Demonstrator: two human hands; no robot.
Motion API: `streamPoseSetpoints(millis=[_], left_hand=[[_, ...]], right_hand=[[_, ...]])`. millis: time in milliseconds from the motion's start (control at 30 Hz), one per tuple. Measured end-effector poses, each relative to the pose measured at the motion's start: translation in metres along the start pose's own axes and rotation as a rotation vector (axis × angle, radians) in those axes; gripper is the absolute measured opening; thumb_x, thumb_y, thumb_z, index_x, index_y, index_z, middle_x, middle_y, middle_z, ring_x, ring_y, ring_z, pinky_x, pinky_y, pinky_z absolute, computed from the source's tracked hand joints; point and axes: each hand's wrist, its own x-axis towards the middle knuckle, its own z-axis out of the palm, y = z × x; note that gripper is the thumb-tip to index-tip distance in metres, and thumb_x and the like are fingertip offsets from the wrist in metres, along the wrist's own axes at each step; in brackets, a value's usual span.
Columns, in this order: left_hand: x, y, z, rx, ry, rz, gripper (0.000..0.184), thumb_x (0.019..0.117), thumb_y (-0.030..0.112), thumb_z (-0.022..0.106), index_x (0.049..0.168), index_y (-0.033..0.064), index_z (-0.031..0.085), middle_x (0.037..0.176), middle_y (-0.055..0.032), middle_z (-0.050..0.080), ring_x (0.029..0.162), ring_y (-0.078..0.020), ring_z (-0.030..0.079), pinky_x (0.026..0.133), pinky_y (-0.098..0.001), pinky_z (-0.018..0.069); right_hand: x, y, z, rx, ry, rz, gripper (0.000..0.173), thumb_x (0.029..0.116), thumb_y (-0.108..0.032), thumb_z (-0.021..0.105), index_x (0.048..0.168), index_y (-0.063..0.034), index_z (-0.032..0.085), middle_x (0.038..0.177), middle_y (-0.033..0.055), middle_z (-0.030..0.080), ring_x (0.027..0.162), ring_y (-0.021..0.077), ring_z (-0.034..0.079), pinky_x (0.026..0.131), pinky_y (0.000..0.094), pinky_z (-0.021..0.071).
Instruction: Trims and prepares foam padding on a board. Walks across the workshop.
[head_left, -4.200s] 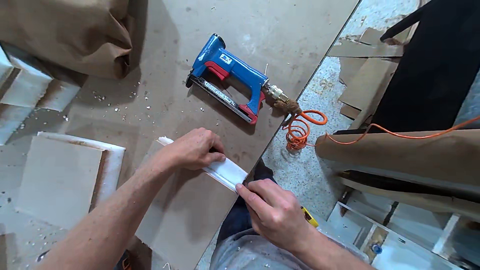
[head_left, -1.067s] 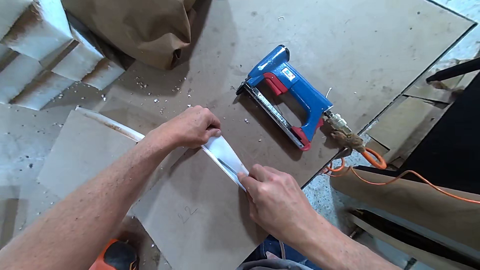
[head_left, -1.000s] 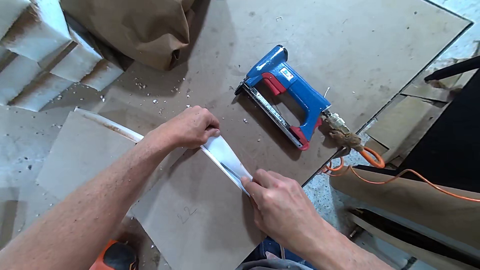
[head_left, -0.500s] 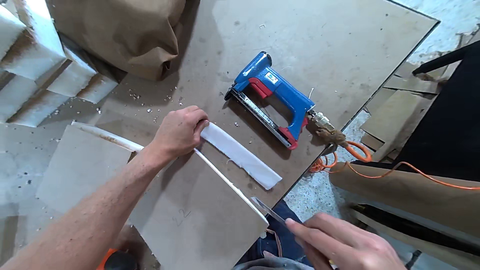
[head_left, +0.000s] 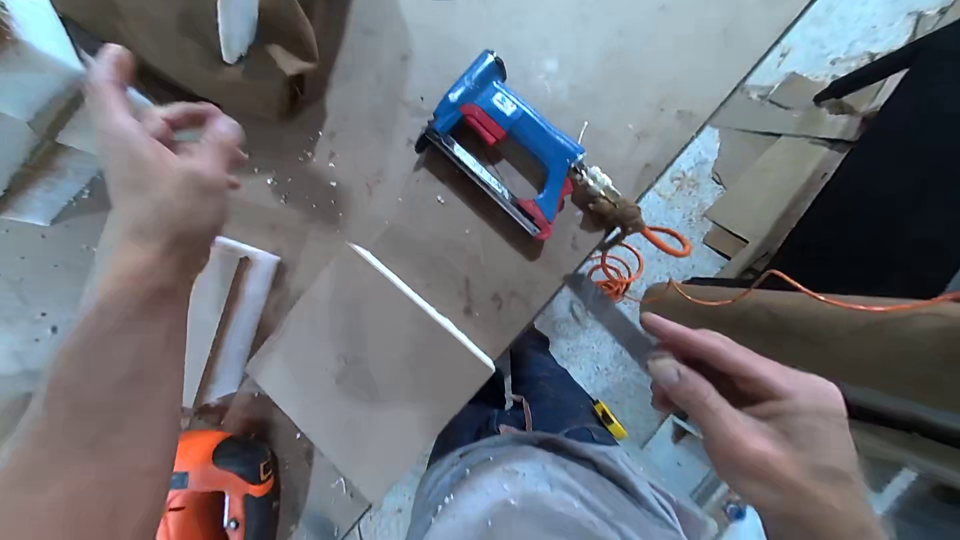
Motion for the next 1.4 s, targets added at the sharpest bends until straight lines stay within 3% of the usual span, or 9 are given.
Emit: streamPoseSetpoints(millis=[133,300,500,767,867,1033,1167,1267,1400], left_hand=[[-0.104,-0.041,0.010,0.260,-0.260,-0.031,0.076,0.0956,0.041,0.064,0.158,0.0151,0.029,0.133,-0.0130,0.063,0.109,-0.0280,0.068,0.088,-0.0519,0.0581],[-0.209,-0.088,0.004,0.343,-0.029,-0.340,0.065,0.1007,0.044,0.060,0.155,0.0132,0.042,0.141,-0.0197,0.059,0.127,-0.0398,0.059,0.105,-0.0661,0.0446],[-0.231,-0.104,0.013,-0.012,0.119,-0.430,0.051,0.0981,0.038,0.068,0.136,0.0059,0.056,0.115,-0.0218,0.068,0.102,-0.0365,0.067,0.091,-0.0624,0.0522],[-0.264,-0.099,0.013,0.043,0.241,-0.596,0.064,0.0974,0.053,0.063,0.130,-0.0014,0.056,0.116,-0.0290,0.064,0.109,-0.0468,0.063,0.093,-0.0704,0.0468],[-0.290,-0.077,0.022,0.197,0.085,-0.553,0.060,0.0990,0.056,0.058,0.114,-0.0021,0.065,0.095,-0.0265,0.068,0.091,-0.0472,0.067,0.080,-0.0704,0.0515],[-0.292,-0.086,0.042,0.199,-0.041,-0.518,0.063,0.0999,0.061,0.050,0.104,0.0003,0.068,0.086,-0.0196,0.067,0.080,-0.0374,0.068,0.073,-0.0620,0.0550],[-0.294,-0.109,0.038,0.157,-0.165,-0.518,0.074,0.0944,0.076,0.042,0.101,0.0074,0.068,0.081,-0.0099,0.068,0.071,-0.0259,0.070,0.066,-0.0511,0.0599],[-0.301,-0.108,0.029,0.241,-0.203,-0.549,0.072,0.0923,0.077,0.043,0.098,0.0101,0.069,0.077,-0.0081,0.069,0.068,-0.0250,0.071,0.063,-0.0509,0.0604],[-0.292,-0.089,0.022,0.424,0.019,-0.365,0.067,0.0910,0.058,0.062,0.128,0.0027,0.061,0.111,-0.0196,0.068,0.084,-0.0333,0.070,0.072,-0.0576,0.0586]], right_hand=[[-0.028,0.026,0.003,0.349,-0.031,0.209,0.027,0.0967,-0.024,0.064,0.117,-0.0104,0.075,0.084,0.0085,0.070,0.063,0.0175,0.065,0.056,0.0304,0.0588],[-0.039,0.039,0.044,0.545,-0.173,0.261,0.025,0.0958,-0.030,0.066,0.109,-0.0103,0.073,0.085,0.0065,0.069,0.070,0.0165,0.068,0.064,0.0324,0.0611],[-0.022,-0.007,0.101,0.575,-0.082,0.496,0.020,0.1037,-0.008,0.052,0.117,-0.0030,0.067,0.113,0.0120,0.071,0.104,0.0256,0.070,0.091,0.0446,0.0593],[0.028,-0.058,0.143,0.634,-0.184,0.493,0.020,0.1029,-0.010,0.053,0.121,-0.0041,0.060,0.117,0.0116,0.068,0.103,0.0238,0.070,0.091,0.0420,0.0597],[0.088,-0.072,0.141,0.634,-0.229,0.389,0.028,0.1044,-0.015,0.052,0.130,-0.0050,0.055,0.133,0.0135,0.063,0.111,0.0273,0.069,0.093,0.0447,0.0594],[0.097,-0.065,0.073,0.562,-0.024,0.214,0.015,0.1022,-0.014,0.057,0.110,-0.0083,0.069,0.094,0.0040,0.069,0.085,0.0148,0.067,0.081,0.0347,0.0594],[0.060,-0.017,0.049,0.556,0.004,0.224,0.014,0.1009,-0.016,0.059,0.108,-0.0118,0.070,0.086,0.0028,0.069,0.075,0.0132,0.066,0.073,0.0330,0.0601],[0.043,0.012,0.054,0.479,0.022,0.254,0.016,0.0974,-0.013,0.063,0.108,-0.0029,0.070,0.083,0.0102,0.069,0.074,0.0208,0.067,0.073,0.0393,0.0601],[0.059,0.027,0.082,0.231,-0.060,0.277,0.012,0.0933,-0.008,0.068,0.098,0.0018,0.073,0.079,0.0046,0.072,0.069,0.0143,0.069,0.066,0.0309,0.0611]])
